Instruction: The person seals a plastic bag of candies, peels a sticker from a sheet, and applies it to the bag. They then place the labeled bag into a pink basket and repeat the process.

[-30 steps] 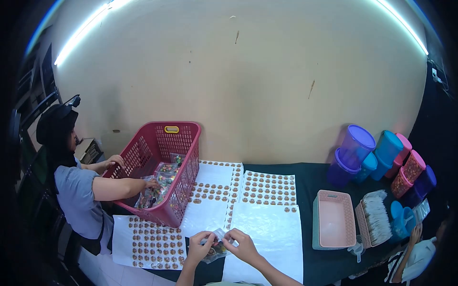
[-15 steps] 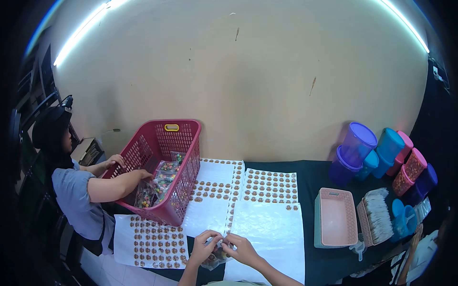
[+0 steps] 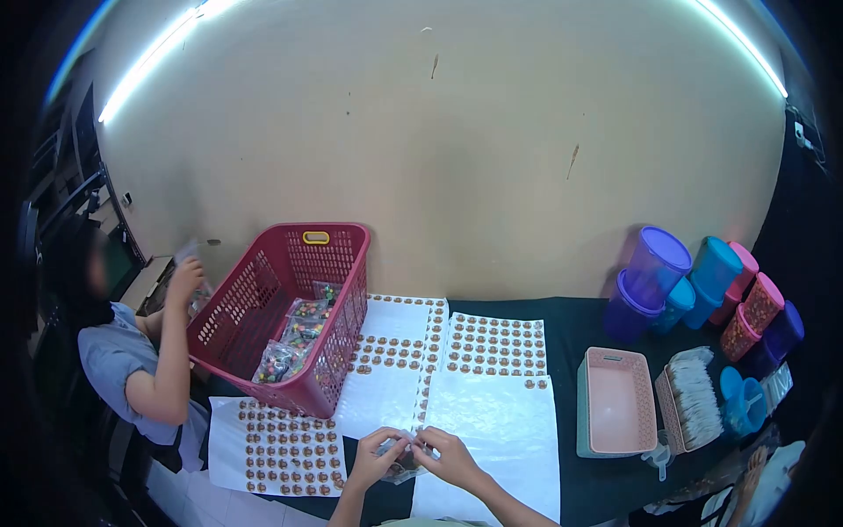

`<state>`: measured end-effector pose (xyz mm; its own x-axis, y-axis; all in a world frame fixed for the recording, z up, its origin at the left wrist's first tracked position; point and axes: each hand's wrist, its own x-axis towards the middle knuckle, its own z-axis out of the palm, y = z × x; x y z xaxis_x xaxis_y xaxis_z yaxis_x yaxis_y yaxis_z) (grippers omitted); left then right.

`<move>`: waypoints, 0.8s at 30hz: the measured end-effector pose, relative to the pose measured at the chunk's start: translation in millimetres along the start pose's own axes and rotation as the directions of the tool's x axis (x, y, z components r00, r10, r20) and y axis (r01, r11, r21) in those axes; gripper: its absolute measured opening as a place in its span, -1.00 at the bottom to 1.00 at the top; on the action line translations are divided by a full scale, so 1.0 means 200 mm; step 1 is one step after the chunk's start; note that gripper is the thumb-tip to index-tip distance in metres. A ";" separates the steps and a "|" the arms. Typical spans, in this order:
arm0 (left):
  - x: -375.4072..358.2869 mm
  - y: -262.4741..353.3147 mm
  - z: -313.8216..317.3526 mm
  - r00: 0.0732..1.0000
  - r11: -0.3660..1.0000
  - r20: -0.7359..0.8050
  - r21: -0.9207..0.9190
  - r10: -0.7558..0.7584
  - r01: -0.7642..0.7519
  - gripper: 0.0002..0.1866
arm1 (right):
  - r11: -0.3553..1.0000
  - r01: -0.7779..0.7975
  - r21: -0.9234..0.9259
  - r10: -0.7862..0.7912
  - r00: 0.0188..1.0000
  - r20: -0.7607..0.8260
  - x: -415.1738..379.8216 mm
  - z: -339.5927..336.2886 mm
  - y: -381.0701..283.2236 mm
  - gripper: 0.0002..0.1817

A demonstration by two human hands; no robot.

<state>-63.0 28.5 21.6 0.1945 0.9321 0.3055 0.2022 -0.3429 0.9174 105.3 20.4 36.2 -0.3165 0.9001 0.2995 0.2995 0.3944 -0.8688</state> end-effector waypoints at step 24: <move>0.00 -0.02 -0.07 0.973 0.955 -0.051 -0.205 -0.227 0.212 -0.84 | 0.999 -0.038 -0.005 0.038 0.999 -0.010 -0.01 -0.03 0.01 -0.85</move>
<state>-76.8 30.9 22.3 0.0948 0.9902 0.1022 0.0374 -0.1061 0.9936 110.9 20.5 36.2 -0.2955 0.9162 0.2706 0.3160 0.3611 -0.8774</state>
